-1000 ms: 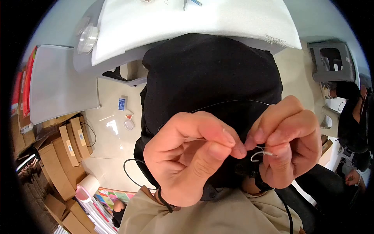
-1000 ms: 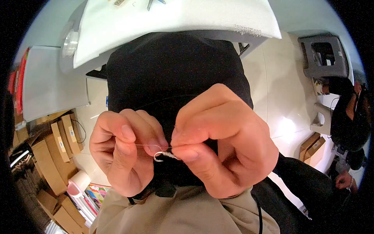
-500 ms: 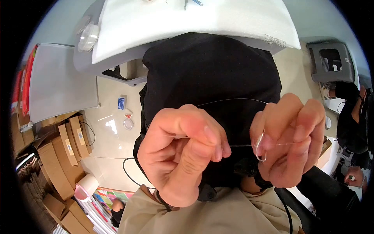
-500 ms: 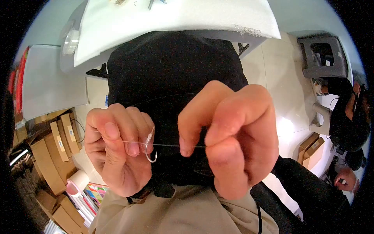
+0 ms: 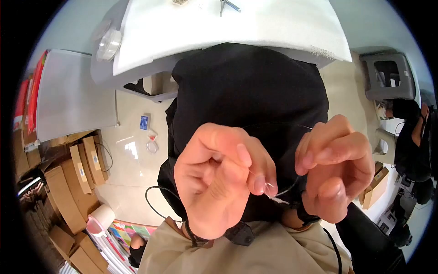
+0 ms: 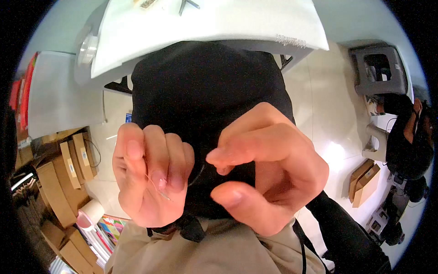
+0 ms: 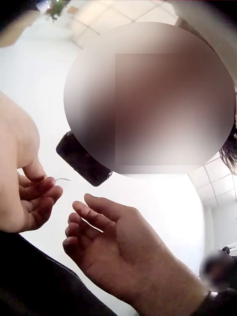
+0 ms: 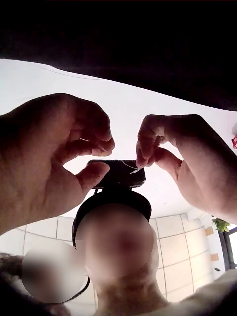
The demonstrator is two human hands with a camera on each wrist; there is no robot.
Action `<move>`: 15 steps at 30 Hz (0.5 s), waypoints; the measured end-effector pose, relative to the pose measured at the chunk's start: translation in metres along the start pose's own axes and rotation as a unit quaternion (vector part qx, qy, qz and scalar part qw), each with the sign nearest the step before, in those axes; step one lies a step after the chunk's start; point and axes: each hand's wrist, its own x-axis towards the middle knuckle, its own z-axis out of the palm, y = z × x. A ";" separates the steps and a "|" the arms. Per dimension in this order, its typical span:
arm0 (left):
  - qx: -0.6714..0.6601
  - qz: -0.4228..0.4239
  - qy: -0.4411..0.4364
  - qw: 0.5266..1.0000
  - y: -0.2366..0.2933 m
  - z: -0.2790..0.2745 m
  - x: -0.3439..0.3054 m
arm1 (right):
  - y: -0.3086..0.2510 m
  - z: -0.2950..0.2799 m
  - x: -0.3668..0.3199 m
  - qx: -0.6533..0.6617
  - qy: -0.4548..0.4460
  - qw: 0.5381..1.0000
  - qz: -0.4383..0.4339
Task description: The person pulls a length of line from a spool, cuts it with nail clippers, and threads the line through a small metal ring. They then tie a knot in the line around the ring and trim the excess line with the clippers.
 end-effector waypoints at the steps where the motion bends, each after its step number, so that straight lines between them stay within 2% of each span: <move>1: -0.003 -0.013 -0.004 1.000 0.001 -0.001 0.000 | 0.001 -0.003 0.000 -0.006 -0.021 1.000 -0.013; 5: -0.032 -0.052 -0.005 0.998 0.005 -0.001 0.001 | 0.008 -0.008 0.008 -0.045 -0.105 0.990 -0.086; 7: -0.085 -0.076 -0.016 0.993 0.006 0.000 0.002 | 0.006 -0.006 0.007 -0.038 -0.081 0.994 -0.061; 10: -0.196 -0.116 -0.067 0.971 0.007 -0.001 0.002 | 0.004 0.001 -0.001 0.001 0.020 1.000 0.011; 13: -0.278 -0.203 -0.155 0.926 0.019 -0.002 0.002 | 0.005 0.007 -0.002 0.068 0.135 0.987 0.048; 14: -0.319 -0.202 -0.121 0.918 0.022 0.006 -0.005 | 0.006 0.008 -0.001 0.055 0.138 0.988 0.047; 15: -0.341 -0.235 -0.178 0.893 0.023 0.002 0.000 | 0.006 0.008 -0.002 0.048 0.141 0.987 0.059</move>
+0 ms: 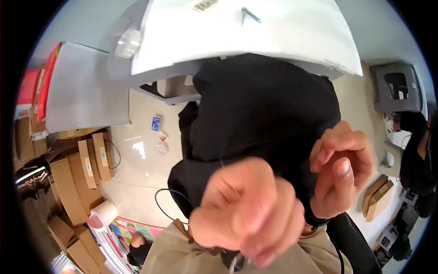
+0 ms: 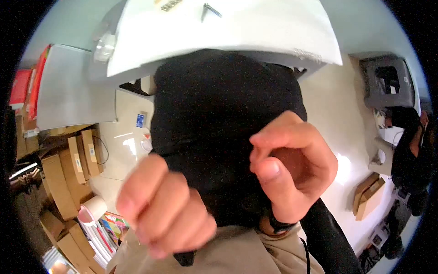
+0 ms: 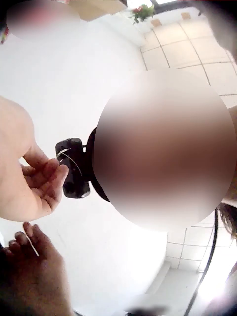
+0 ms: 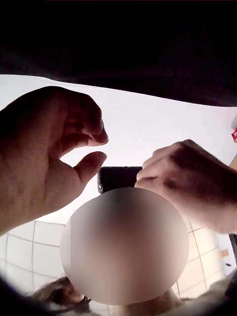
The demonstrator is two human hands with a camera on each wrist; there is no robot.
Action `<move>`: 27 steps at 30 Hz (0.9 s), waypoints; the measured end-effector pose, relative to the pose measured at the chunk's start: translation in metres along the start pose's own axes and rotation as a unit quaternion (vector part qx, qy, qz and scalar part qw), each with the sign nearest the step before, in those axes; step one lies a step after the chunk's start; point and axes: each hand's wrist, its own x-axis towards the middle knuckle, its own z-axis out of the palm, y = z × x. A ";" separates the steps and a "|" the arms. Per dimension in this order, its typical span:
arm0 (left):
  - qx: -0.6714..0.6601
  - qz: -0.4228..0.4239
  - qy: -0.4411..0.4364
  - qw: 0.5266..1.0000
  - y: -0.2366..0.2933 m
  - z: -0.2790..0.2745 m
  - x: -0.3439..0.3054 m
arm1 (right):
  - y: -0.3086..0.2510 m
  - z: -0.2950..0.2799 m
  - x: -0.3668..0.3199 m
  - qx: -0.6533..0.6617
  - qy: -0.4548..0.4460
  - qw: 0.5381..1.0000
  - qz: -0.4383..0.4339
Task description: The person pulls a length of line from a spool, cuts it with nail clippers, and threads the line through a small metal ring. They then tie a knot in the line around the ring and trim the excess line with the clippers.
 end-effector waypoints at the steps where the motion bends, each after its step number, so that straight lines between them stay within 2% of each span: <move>1: -0.029 -0.009 -0.011 0.999 -0.001 0.005 0.001 | 0.000 0.000 -0.002 -0.006 0.003 1.000 0.009; 2: -0.055 -0.020 -0.024 0.998 -0.008 0.010 0.002 | 0.000 0.001 -0.002 -0.011 0.006 1.000 0.014; 3: -0.093 0.056 -0.088 0.990 -0.027 0.008 0.008 | -0.001 0.002 -0.002 -0.021 0.002 1.000 0.019; 9: -0.145 0.124 -0.025 0.981 -0.056 0.040 -0.001 | -0.005 0.004 -0.003 -0.042 0.002 0.999 0.020; 11: -0.159 0.123 0.022 0.979 -0.058 0.047 -0.004 | -0.006 0.003 -0.005 -0.035 -0.002 0.999 0.020; 13: -0.165 0.126 0.025 0.978 -0.060 0.047 -0.005 | -0.006 0.004 -0.005 -0.024 -0.009 1.000 0.004; 17: -0.164 0.119 -0.019 0.979 -0.066 0.038 -0.002 | -0.008 0.000 -0.007 -0.012 -0.025 0.999 -0.027; 20: -0.163 0.087 0.044 0.982 -0.061 0.045 -0.003 | -0.022 0.002 -0.012 0.019 -0.034 0.998 -0.050; 22: -0.155 0.080 0.060 0.983 -0.060 0.046 -0.004 | -0.029 -0.003 -0.012 0.088 -0.103 0.987 -0.085; 25: -0.138 0.089 0.018 0.986 -0.066 0.039 -0.004 | -0.036 -0.003 -0.019 0.035 -0.110 0.990 -0.085; 27: -0.139 0.085 0.011 0.987 -0.067 0.038 -0.004 | -0.036 -0.008 -0.018 0.046 -0.134 0.988 -0.063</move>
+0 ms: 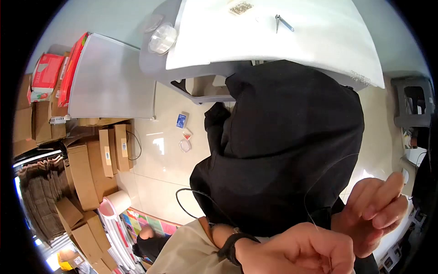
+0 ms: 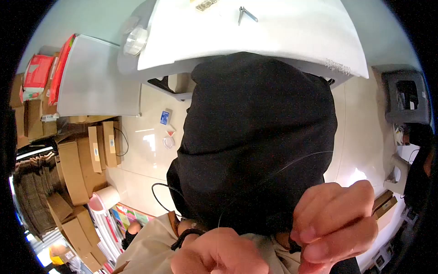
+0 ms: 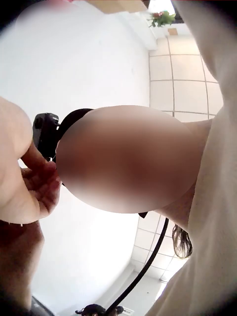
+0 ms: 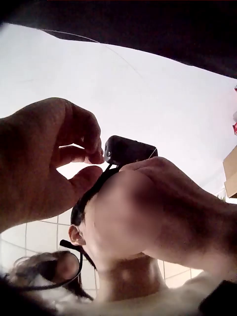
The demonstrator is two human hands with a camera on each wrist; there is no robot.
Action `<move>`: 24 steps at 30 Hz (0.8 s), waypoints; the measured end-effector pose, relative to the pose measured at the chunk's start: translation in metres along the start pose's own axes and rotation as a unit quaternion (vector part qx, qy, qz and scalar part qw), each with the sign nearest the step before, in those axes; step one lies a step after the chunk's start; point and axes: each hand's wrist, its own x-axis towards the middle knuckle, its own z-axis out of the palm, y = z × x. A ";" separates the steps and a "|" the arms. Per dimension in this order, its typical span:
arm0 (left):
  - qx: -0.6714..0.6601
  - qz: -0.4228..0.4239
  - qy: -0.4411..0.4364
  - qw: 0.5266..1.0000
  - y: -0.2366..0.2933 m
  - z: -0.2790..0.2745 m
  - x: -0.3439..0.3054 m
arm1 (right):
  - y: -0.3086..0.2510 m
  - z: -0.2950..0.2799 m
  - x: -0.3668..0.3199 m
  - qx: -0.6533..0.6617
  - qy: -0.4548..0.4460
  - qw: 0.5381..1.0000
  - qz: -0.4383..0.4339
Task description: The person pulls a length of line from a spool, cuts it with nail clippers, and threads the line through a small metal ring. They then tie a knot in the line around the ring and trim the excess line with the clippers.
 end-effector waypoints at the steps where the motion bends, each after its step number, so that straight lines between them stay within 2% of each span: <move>1: -0.001 -0.003 0.001 1.000 0.000 0.000 0.000 | 0.000 0.000 -0.001 0.002 0.003 1.000 -0.001; 4: -0.006 -0.012 0.037 0.999 0.001 0.004 -0.003 | -0.003 0.008 -0.006 -0.004 0.043 0.999 -0.029; 7: 0.001 -0.025 0.066 0.998 0.002 0.006 -0.005 | -0.011 0.010 0.002 -0.011 0.023 0.998 -0.055; 8: 0.008 -0.037 0.063 0.997 0.002 0.002 -0.007 | -0.002 0.009 0.004 0.057 -0.006 0.992 -0.117; 14: 0.048 -0.046 0.086 0.994 0.008 0.002 -0.006 | -0.017 -0.007 0.012 0.059 -0.164 0.982 -0.079; 17: 0.115 -0.060 0.109 0.985 0.015 0.001 -0.006 | -0.028 0.000 0.007 -0.029 -0.128 0.985 -0.114; 18: 0.137 -0.056 0.104 0.983 0.015 -0.002 -0.006 | -0.028 0.022 -0.005 -0.066 -0.002 0.991 -0.116; 20: 0.178 -0.035 0.078 0.980 0.014 -0.012 -0.005 | -0.033 0.050 -0.001 -0.192 0.071 0.975 -0.080; 22: 0.217 -0.036 0.095 0.971 0.017 -0.009 -0.006 | -0.036 0.068 -0.001 -0.314 0.148 0.937 -0.042; 23: 0.236 -0.037 0.104 0.965 0.018 -0.007 -0.006 | -0.033 0.076 -0.003 -0.306 0.186 0.932 -0.050; 24: 0.278 -0.037 0.075 0.957 0.024 -0.012 -0.003 | -0.026 0.084 -0.005 -0.298 0.223 0.927 -0.057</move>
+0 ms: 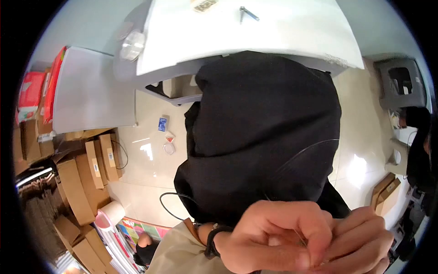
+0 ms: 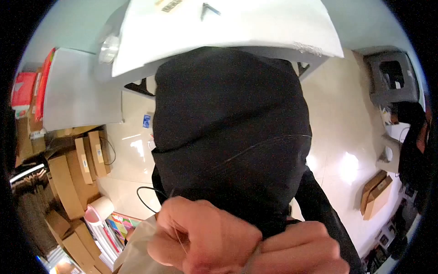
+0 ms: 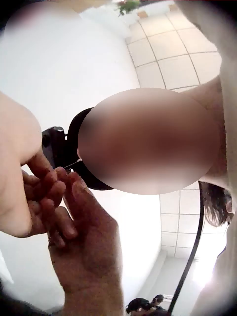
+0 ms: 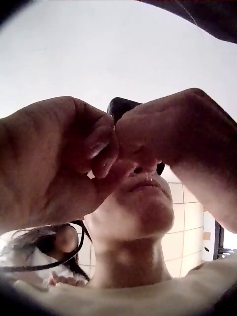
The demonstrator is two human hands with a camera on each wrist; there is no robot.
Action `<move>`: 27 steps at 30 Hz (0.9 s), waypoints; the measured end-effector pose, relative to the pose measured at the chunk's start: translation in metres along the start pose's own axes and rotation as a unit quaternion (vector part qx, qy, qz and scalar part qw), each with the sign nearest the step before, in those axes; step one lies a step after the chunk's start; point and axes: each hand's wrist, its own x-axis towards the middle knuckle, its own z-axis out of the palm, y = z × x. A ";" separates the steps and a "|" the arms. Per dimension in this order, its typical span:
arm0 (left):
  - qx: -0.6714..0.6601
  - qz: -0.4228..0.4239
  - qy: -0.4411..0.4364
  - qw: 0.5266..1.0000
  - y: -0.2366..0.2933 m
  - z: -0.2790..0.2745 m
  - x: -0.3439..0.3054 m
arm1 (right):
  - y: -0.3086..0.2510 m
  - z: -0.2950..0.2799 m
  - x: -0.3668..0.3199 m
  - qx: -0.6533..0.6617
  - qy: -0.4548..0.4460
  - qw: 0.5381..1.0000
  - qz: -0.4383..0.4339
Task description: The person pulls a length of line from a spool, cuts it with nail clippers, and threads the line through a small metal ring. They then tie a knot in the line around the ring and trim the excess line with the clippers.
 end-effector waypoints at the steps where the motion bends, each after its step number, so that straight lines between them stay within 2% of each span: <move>1: 0.016 -0.007 0.014 1.000 0.002 0.000 0.003 | 0.000 0.010 -0.008 0.040 0.039 0.998 0.007; 3: 0.019 -0.005 0.022 1.000 0.004 -0.004 0.009 | -0.001 0.034 -0.026 0.154 0.118 0.981 0.018; 5: -0.003 0.019 0.014 1.000 0.003 -0.015 0.009 | 0.007 0.052 -0.011 0.206 0.177 0.962 -0.022; 6: 0.009 0.018 0.029 0.999 0.004 -0.017 0.010 | 0.020 0.060 0.005 0.184 0.195 0.961 -0.068; 9: 0.043 0.008 0.073 0.996 0.006 -0.025 0.015 | 0.048 0.027 0.018 0.342 -0.029 0.927 -0.149; 10: 0.058 0.006 0.085 0.995 0.007 -0.027 0.016 | 0.048 0.015 0.025 0.352 -0.093 0.922 -0.129; 12: 0.100 0.010 0.090 0.991 0.010 -0.033 0.019 | 0.049 0.003 0.033 0.385 -0.175 0.902 -0.089; 14: 0.144 0.048 0.102 0.983 0.010 -0.030 0.023 | 0.051 -0.005 0.037 0.424 -0.213 0.878 -0.070; 17: 0.331 0.084 0.097 0.935 0.024 -0.029 0.021 | 0.058 -0.015 0.034 0.452 -0.263 0.848 -0.084; 18: 0.430 0.095 0.108 0.891 0.032 -0.026 0.022 | 0.057 -0.018 0.034 0.456 -0.272 0.843 -0.081; 19: 0.550 0.094 0.097 0.824 0.045 -0.023 0.017 | 0.052 -0.022 0.033 0.454 -0.269 0.848 -0.055; 20: 0.669 0.061 0.089 0.736 0.060 -0.015 0.014 | 0.051 -0.025 0.033 0.458 -0.268 0.846 -0.051; 21: 0.750 0.021 0.170 0.639 0.066 -0.001 0.006 | 0.051 -0.027 0.033 0.462 -0.266 0.845 -0.046; 22: 0.789 0.054 0.264 0.553 0.067 -0.002 -0.006 | 0.055 -0.028 0.034 0.472 -0.267 0.838 -0.063; 23: 0.777 0.157 0.369 0.486 0.065 0.002 -0.012 | 0.055 -0.029 0.036 0.474 -0.263 0.838 -0.058; 24: 0.756 0.281 0.378 0.454 0.068 -0.001 -0.023 | 0.055 -0.029 0.038 0.476 -0.260 0.838 -0.054; 25: 0.722 0.465 0.322 0.398 0.067 -0.011 -0.024 | 0.049 -0.027 0.043 0.471 -0.253 0.844 -0.028; 26: 0.682 0.430 0.235 0.543 0.072 0.002 -0.038 | 0.046 -0.025 0.043 0.468 -0.235 0.852 -0.013; 27: 0.643 0.410 0.152 0.629 0.067 0.005 -0.045 | 0.043 -0.023 0.043 0.464 -0.216 0.859 0.001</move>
